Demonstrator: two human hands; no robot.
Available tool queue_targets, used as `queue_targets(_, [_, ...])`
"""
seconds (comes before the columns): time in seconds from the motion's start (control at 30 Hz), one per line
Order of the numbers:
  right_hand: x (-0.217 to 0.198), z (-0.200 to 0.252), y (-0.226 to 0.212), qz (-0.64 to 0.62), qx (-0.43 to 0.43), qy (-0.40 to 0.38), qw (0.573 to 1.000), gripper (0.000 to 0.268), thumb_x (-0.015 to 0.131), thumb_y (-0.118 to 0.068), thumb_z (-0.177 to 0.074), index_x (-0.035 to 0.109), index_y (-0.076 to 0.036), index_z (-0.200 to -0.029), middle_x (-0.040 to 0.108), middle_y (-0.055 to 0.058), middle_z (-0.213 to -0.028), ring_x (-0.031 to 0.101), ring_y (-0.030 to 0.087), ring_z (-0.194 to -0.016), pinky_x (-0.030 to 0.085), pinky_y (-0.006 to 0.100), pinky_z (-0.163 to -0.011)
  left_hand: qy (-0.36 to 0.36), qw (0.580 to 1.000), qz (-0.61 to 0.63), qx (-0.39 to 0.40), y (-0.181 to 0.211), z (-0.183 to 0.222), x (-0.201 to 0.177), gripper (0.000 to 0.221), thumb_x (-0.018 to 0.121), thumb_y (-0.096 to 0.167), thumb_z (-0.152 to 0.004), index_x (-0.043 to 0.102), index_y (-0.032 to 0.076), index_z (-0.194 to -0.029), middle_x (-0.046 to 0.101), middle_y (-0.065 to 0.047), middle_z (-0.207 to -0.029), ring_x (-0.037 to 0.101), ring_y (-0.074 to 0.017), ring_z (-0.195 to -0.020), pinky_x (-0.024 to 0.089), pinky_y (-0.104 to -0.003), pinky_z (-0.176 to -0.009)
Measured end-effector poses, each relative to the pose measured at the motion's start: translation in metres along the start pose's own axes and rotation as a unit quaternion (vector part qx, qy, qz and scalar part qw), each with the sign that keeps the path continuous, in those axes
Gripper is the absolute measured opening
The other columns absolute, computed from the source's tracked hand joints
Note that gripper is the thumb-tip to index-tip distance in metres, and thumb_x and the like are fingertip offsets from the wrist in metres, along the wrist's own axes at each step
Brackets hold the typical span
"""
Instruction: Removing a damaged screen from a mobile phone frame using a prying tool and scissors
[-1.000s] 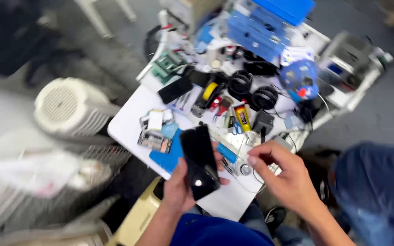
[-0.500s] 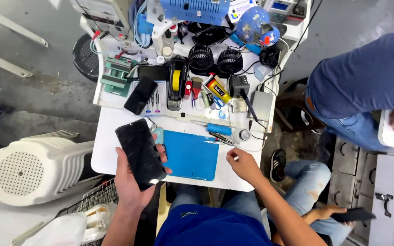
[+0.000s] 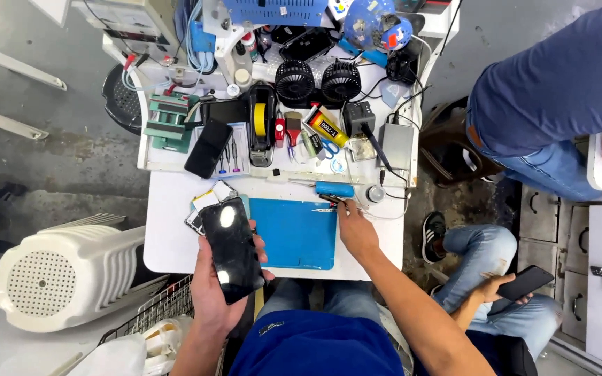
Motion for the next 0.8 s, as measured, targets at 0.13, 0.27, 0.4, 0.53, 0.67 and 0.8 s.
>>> queue_targets(0.13, [0.009,-0.009,0.0,-0.001,-0.024,0.057,0.998,0.059,0.061,-0.003,-0.093,0.043,-0.006,-0.149,0.047,0.02,-0.146,0.067,0.044,-0.101,0.061,0.054,-0.054,0.015,1.0,0.003,-0.015,-0.008,0.001,0.0,0.076,0.038,0.061,-0.104,0.054,-0.003,-0.141,0.066,-0.018,-0.106,0.064,-0.0249,-0.085,0.062,-0.043,-0.064])
queue_targets(0.27, [0.011,-0.032,-0.005,-0.01,-0.053,0.08,0.995,0.037,0.058,0.0,-0.094,0.057,-0.005,-0.13,0.057,0.017,-0.123,0.067,0.037,-0.073,0.055,0.051,-0.045,0.014,1.0,0.003,-0.006,-0.007,0.004,0.008,0.074,0.038,0.059,-0.105,0.053,-0.004,-0.14,0.066,-0.018,-0.105,0.065,-0.0251,-0.084,0.062,-0.044,-0.064])
queue_targets(0.4, [0.02,-0.059,-0.016,0.0,-0.091,0.03,0.995,0.008,0.061,-0.003,-0.095,0.065,-0.005,-0.101,0.062,0.016,-0.102,0.062,0.034,-0.058,0.05,0.049,-0.041,0.013,1.0,-0.008,0.01,-0.003,0.013,0.015,0.073,0.038,0.058,-0.105,0.052,-0.003,-0.142,0.065,-0.018,-0.108,0.064,-0.0259,-0.088,0.063,-0.043,-0.065])
queue_targets(0.53, [0.021,-0.068,-0.03,0.041,-0.126,-0.008,0.991,0.029,0.062,-0.031,-0.102,0.063,-0.006,-0.117,0.061,0.019,-0.115,0.067,0.036,-0.071,0.057,0.051,-0.054,0.046,0.999,0.022,0.017,-0.007,0.018,0.01,0.075,0.037,0.059,-0.104,0.053,-0.003,-0.143,0.066,-0.019,-0.107,0.063,-0.0275,-0.086,0.061,-0.044,-0.064])
queue_targets(0.67, [-0.019,-0.063,-0.045,-0.019,-0.175,-0.017,0.984,0.025,0.05,-0.027,-0.107,0.055,-0.007,-0.12,0.053,0.017,-0.124,0.062,0.035,-0.062,0.051,0.051,-0.044,0.084,0.996,0.024,0.023,-0.003,0.01,0.001,0.08,0.035,0.063,-0.102,0.055,-0.003,-0.143,0.066,-0.02,-0.108,0.063,-0.0296,-0.085,0.059,-0.046,-0.063])
queue_targets(0.8, [-0.084,-0.04,-0.035,-0.239,0.002,-0.079,0.968,0.038,0.046,-0.037,-0.106,0.05,-0.02,-0.139,0.074,0.015,-0.122,0.073,0.044,-0.093,0.055,0.053,-0.074,0.071,0.995,0.055,0.047,0.017,0.003,0.016,0.08,0.036,0.071,-0.099,0.06,0.003,-0.135,0.067,-0.013,-0.104,0.062,-0.0228,-0.083,0.056,-0.041,-0.062])
Point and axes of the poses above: each hand's wrist, its own z-axis away from the middle knuckle, its own x-axis out of the palm, y = z × x, the point moved 10 cm from there along -z, towards the middle knuckle
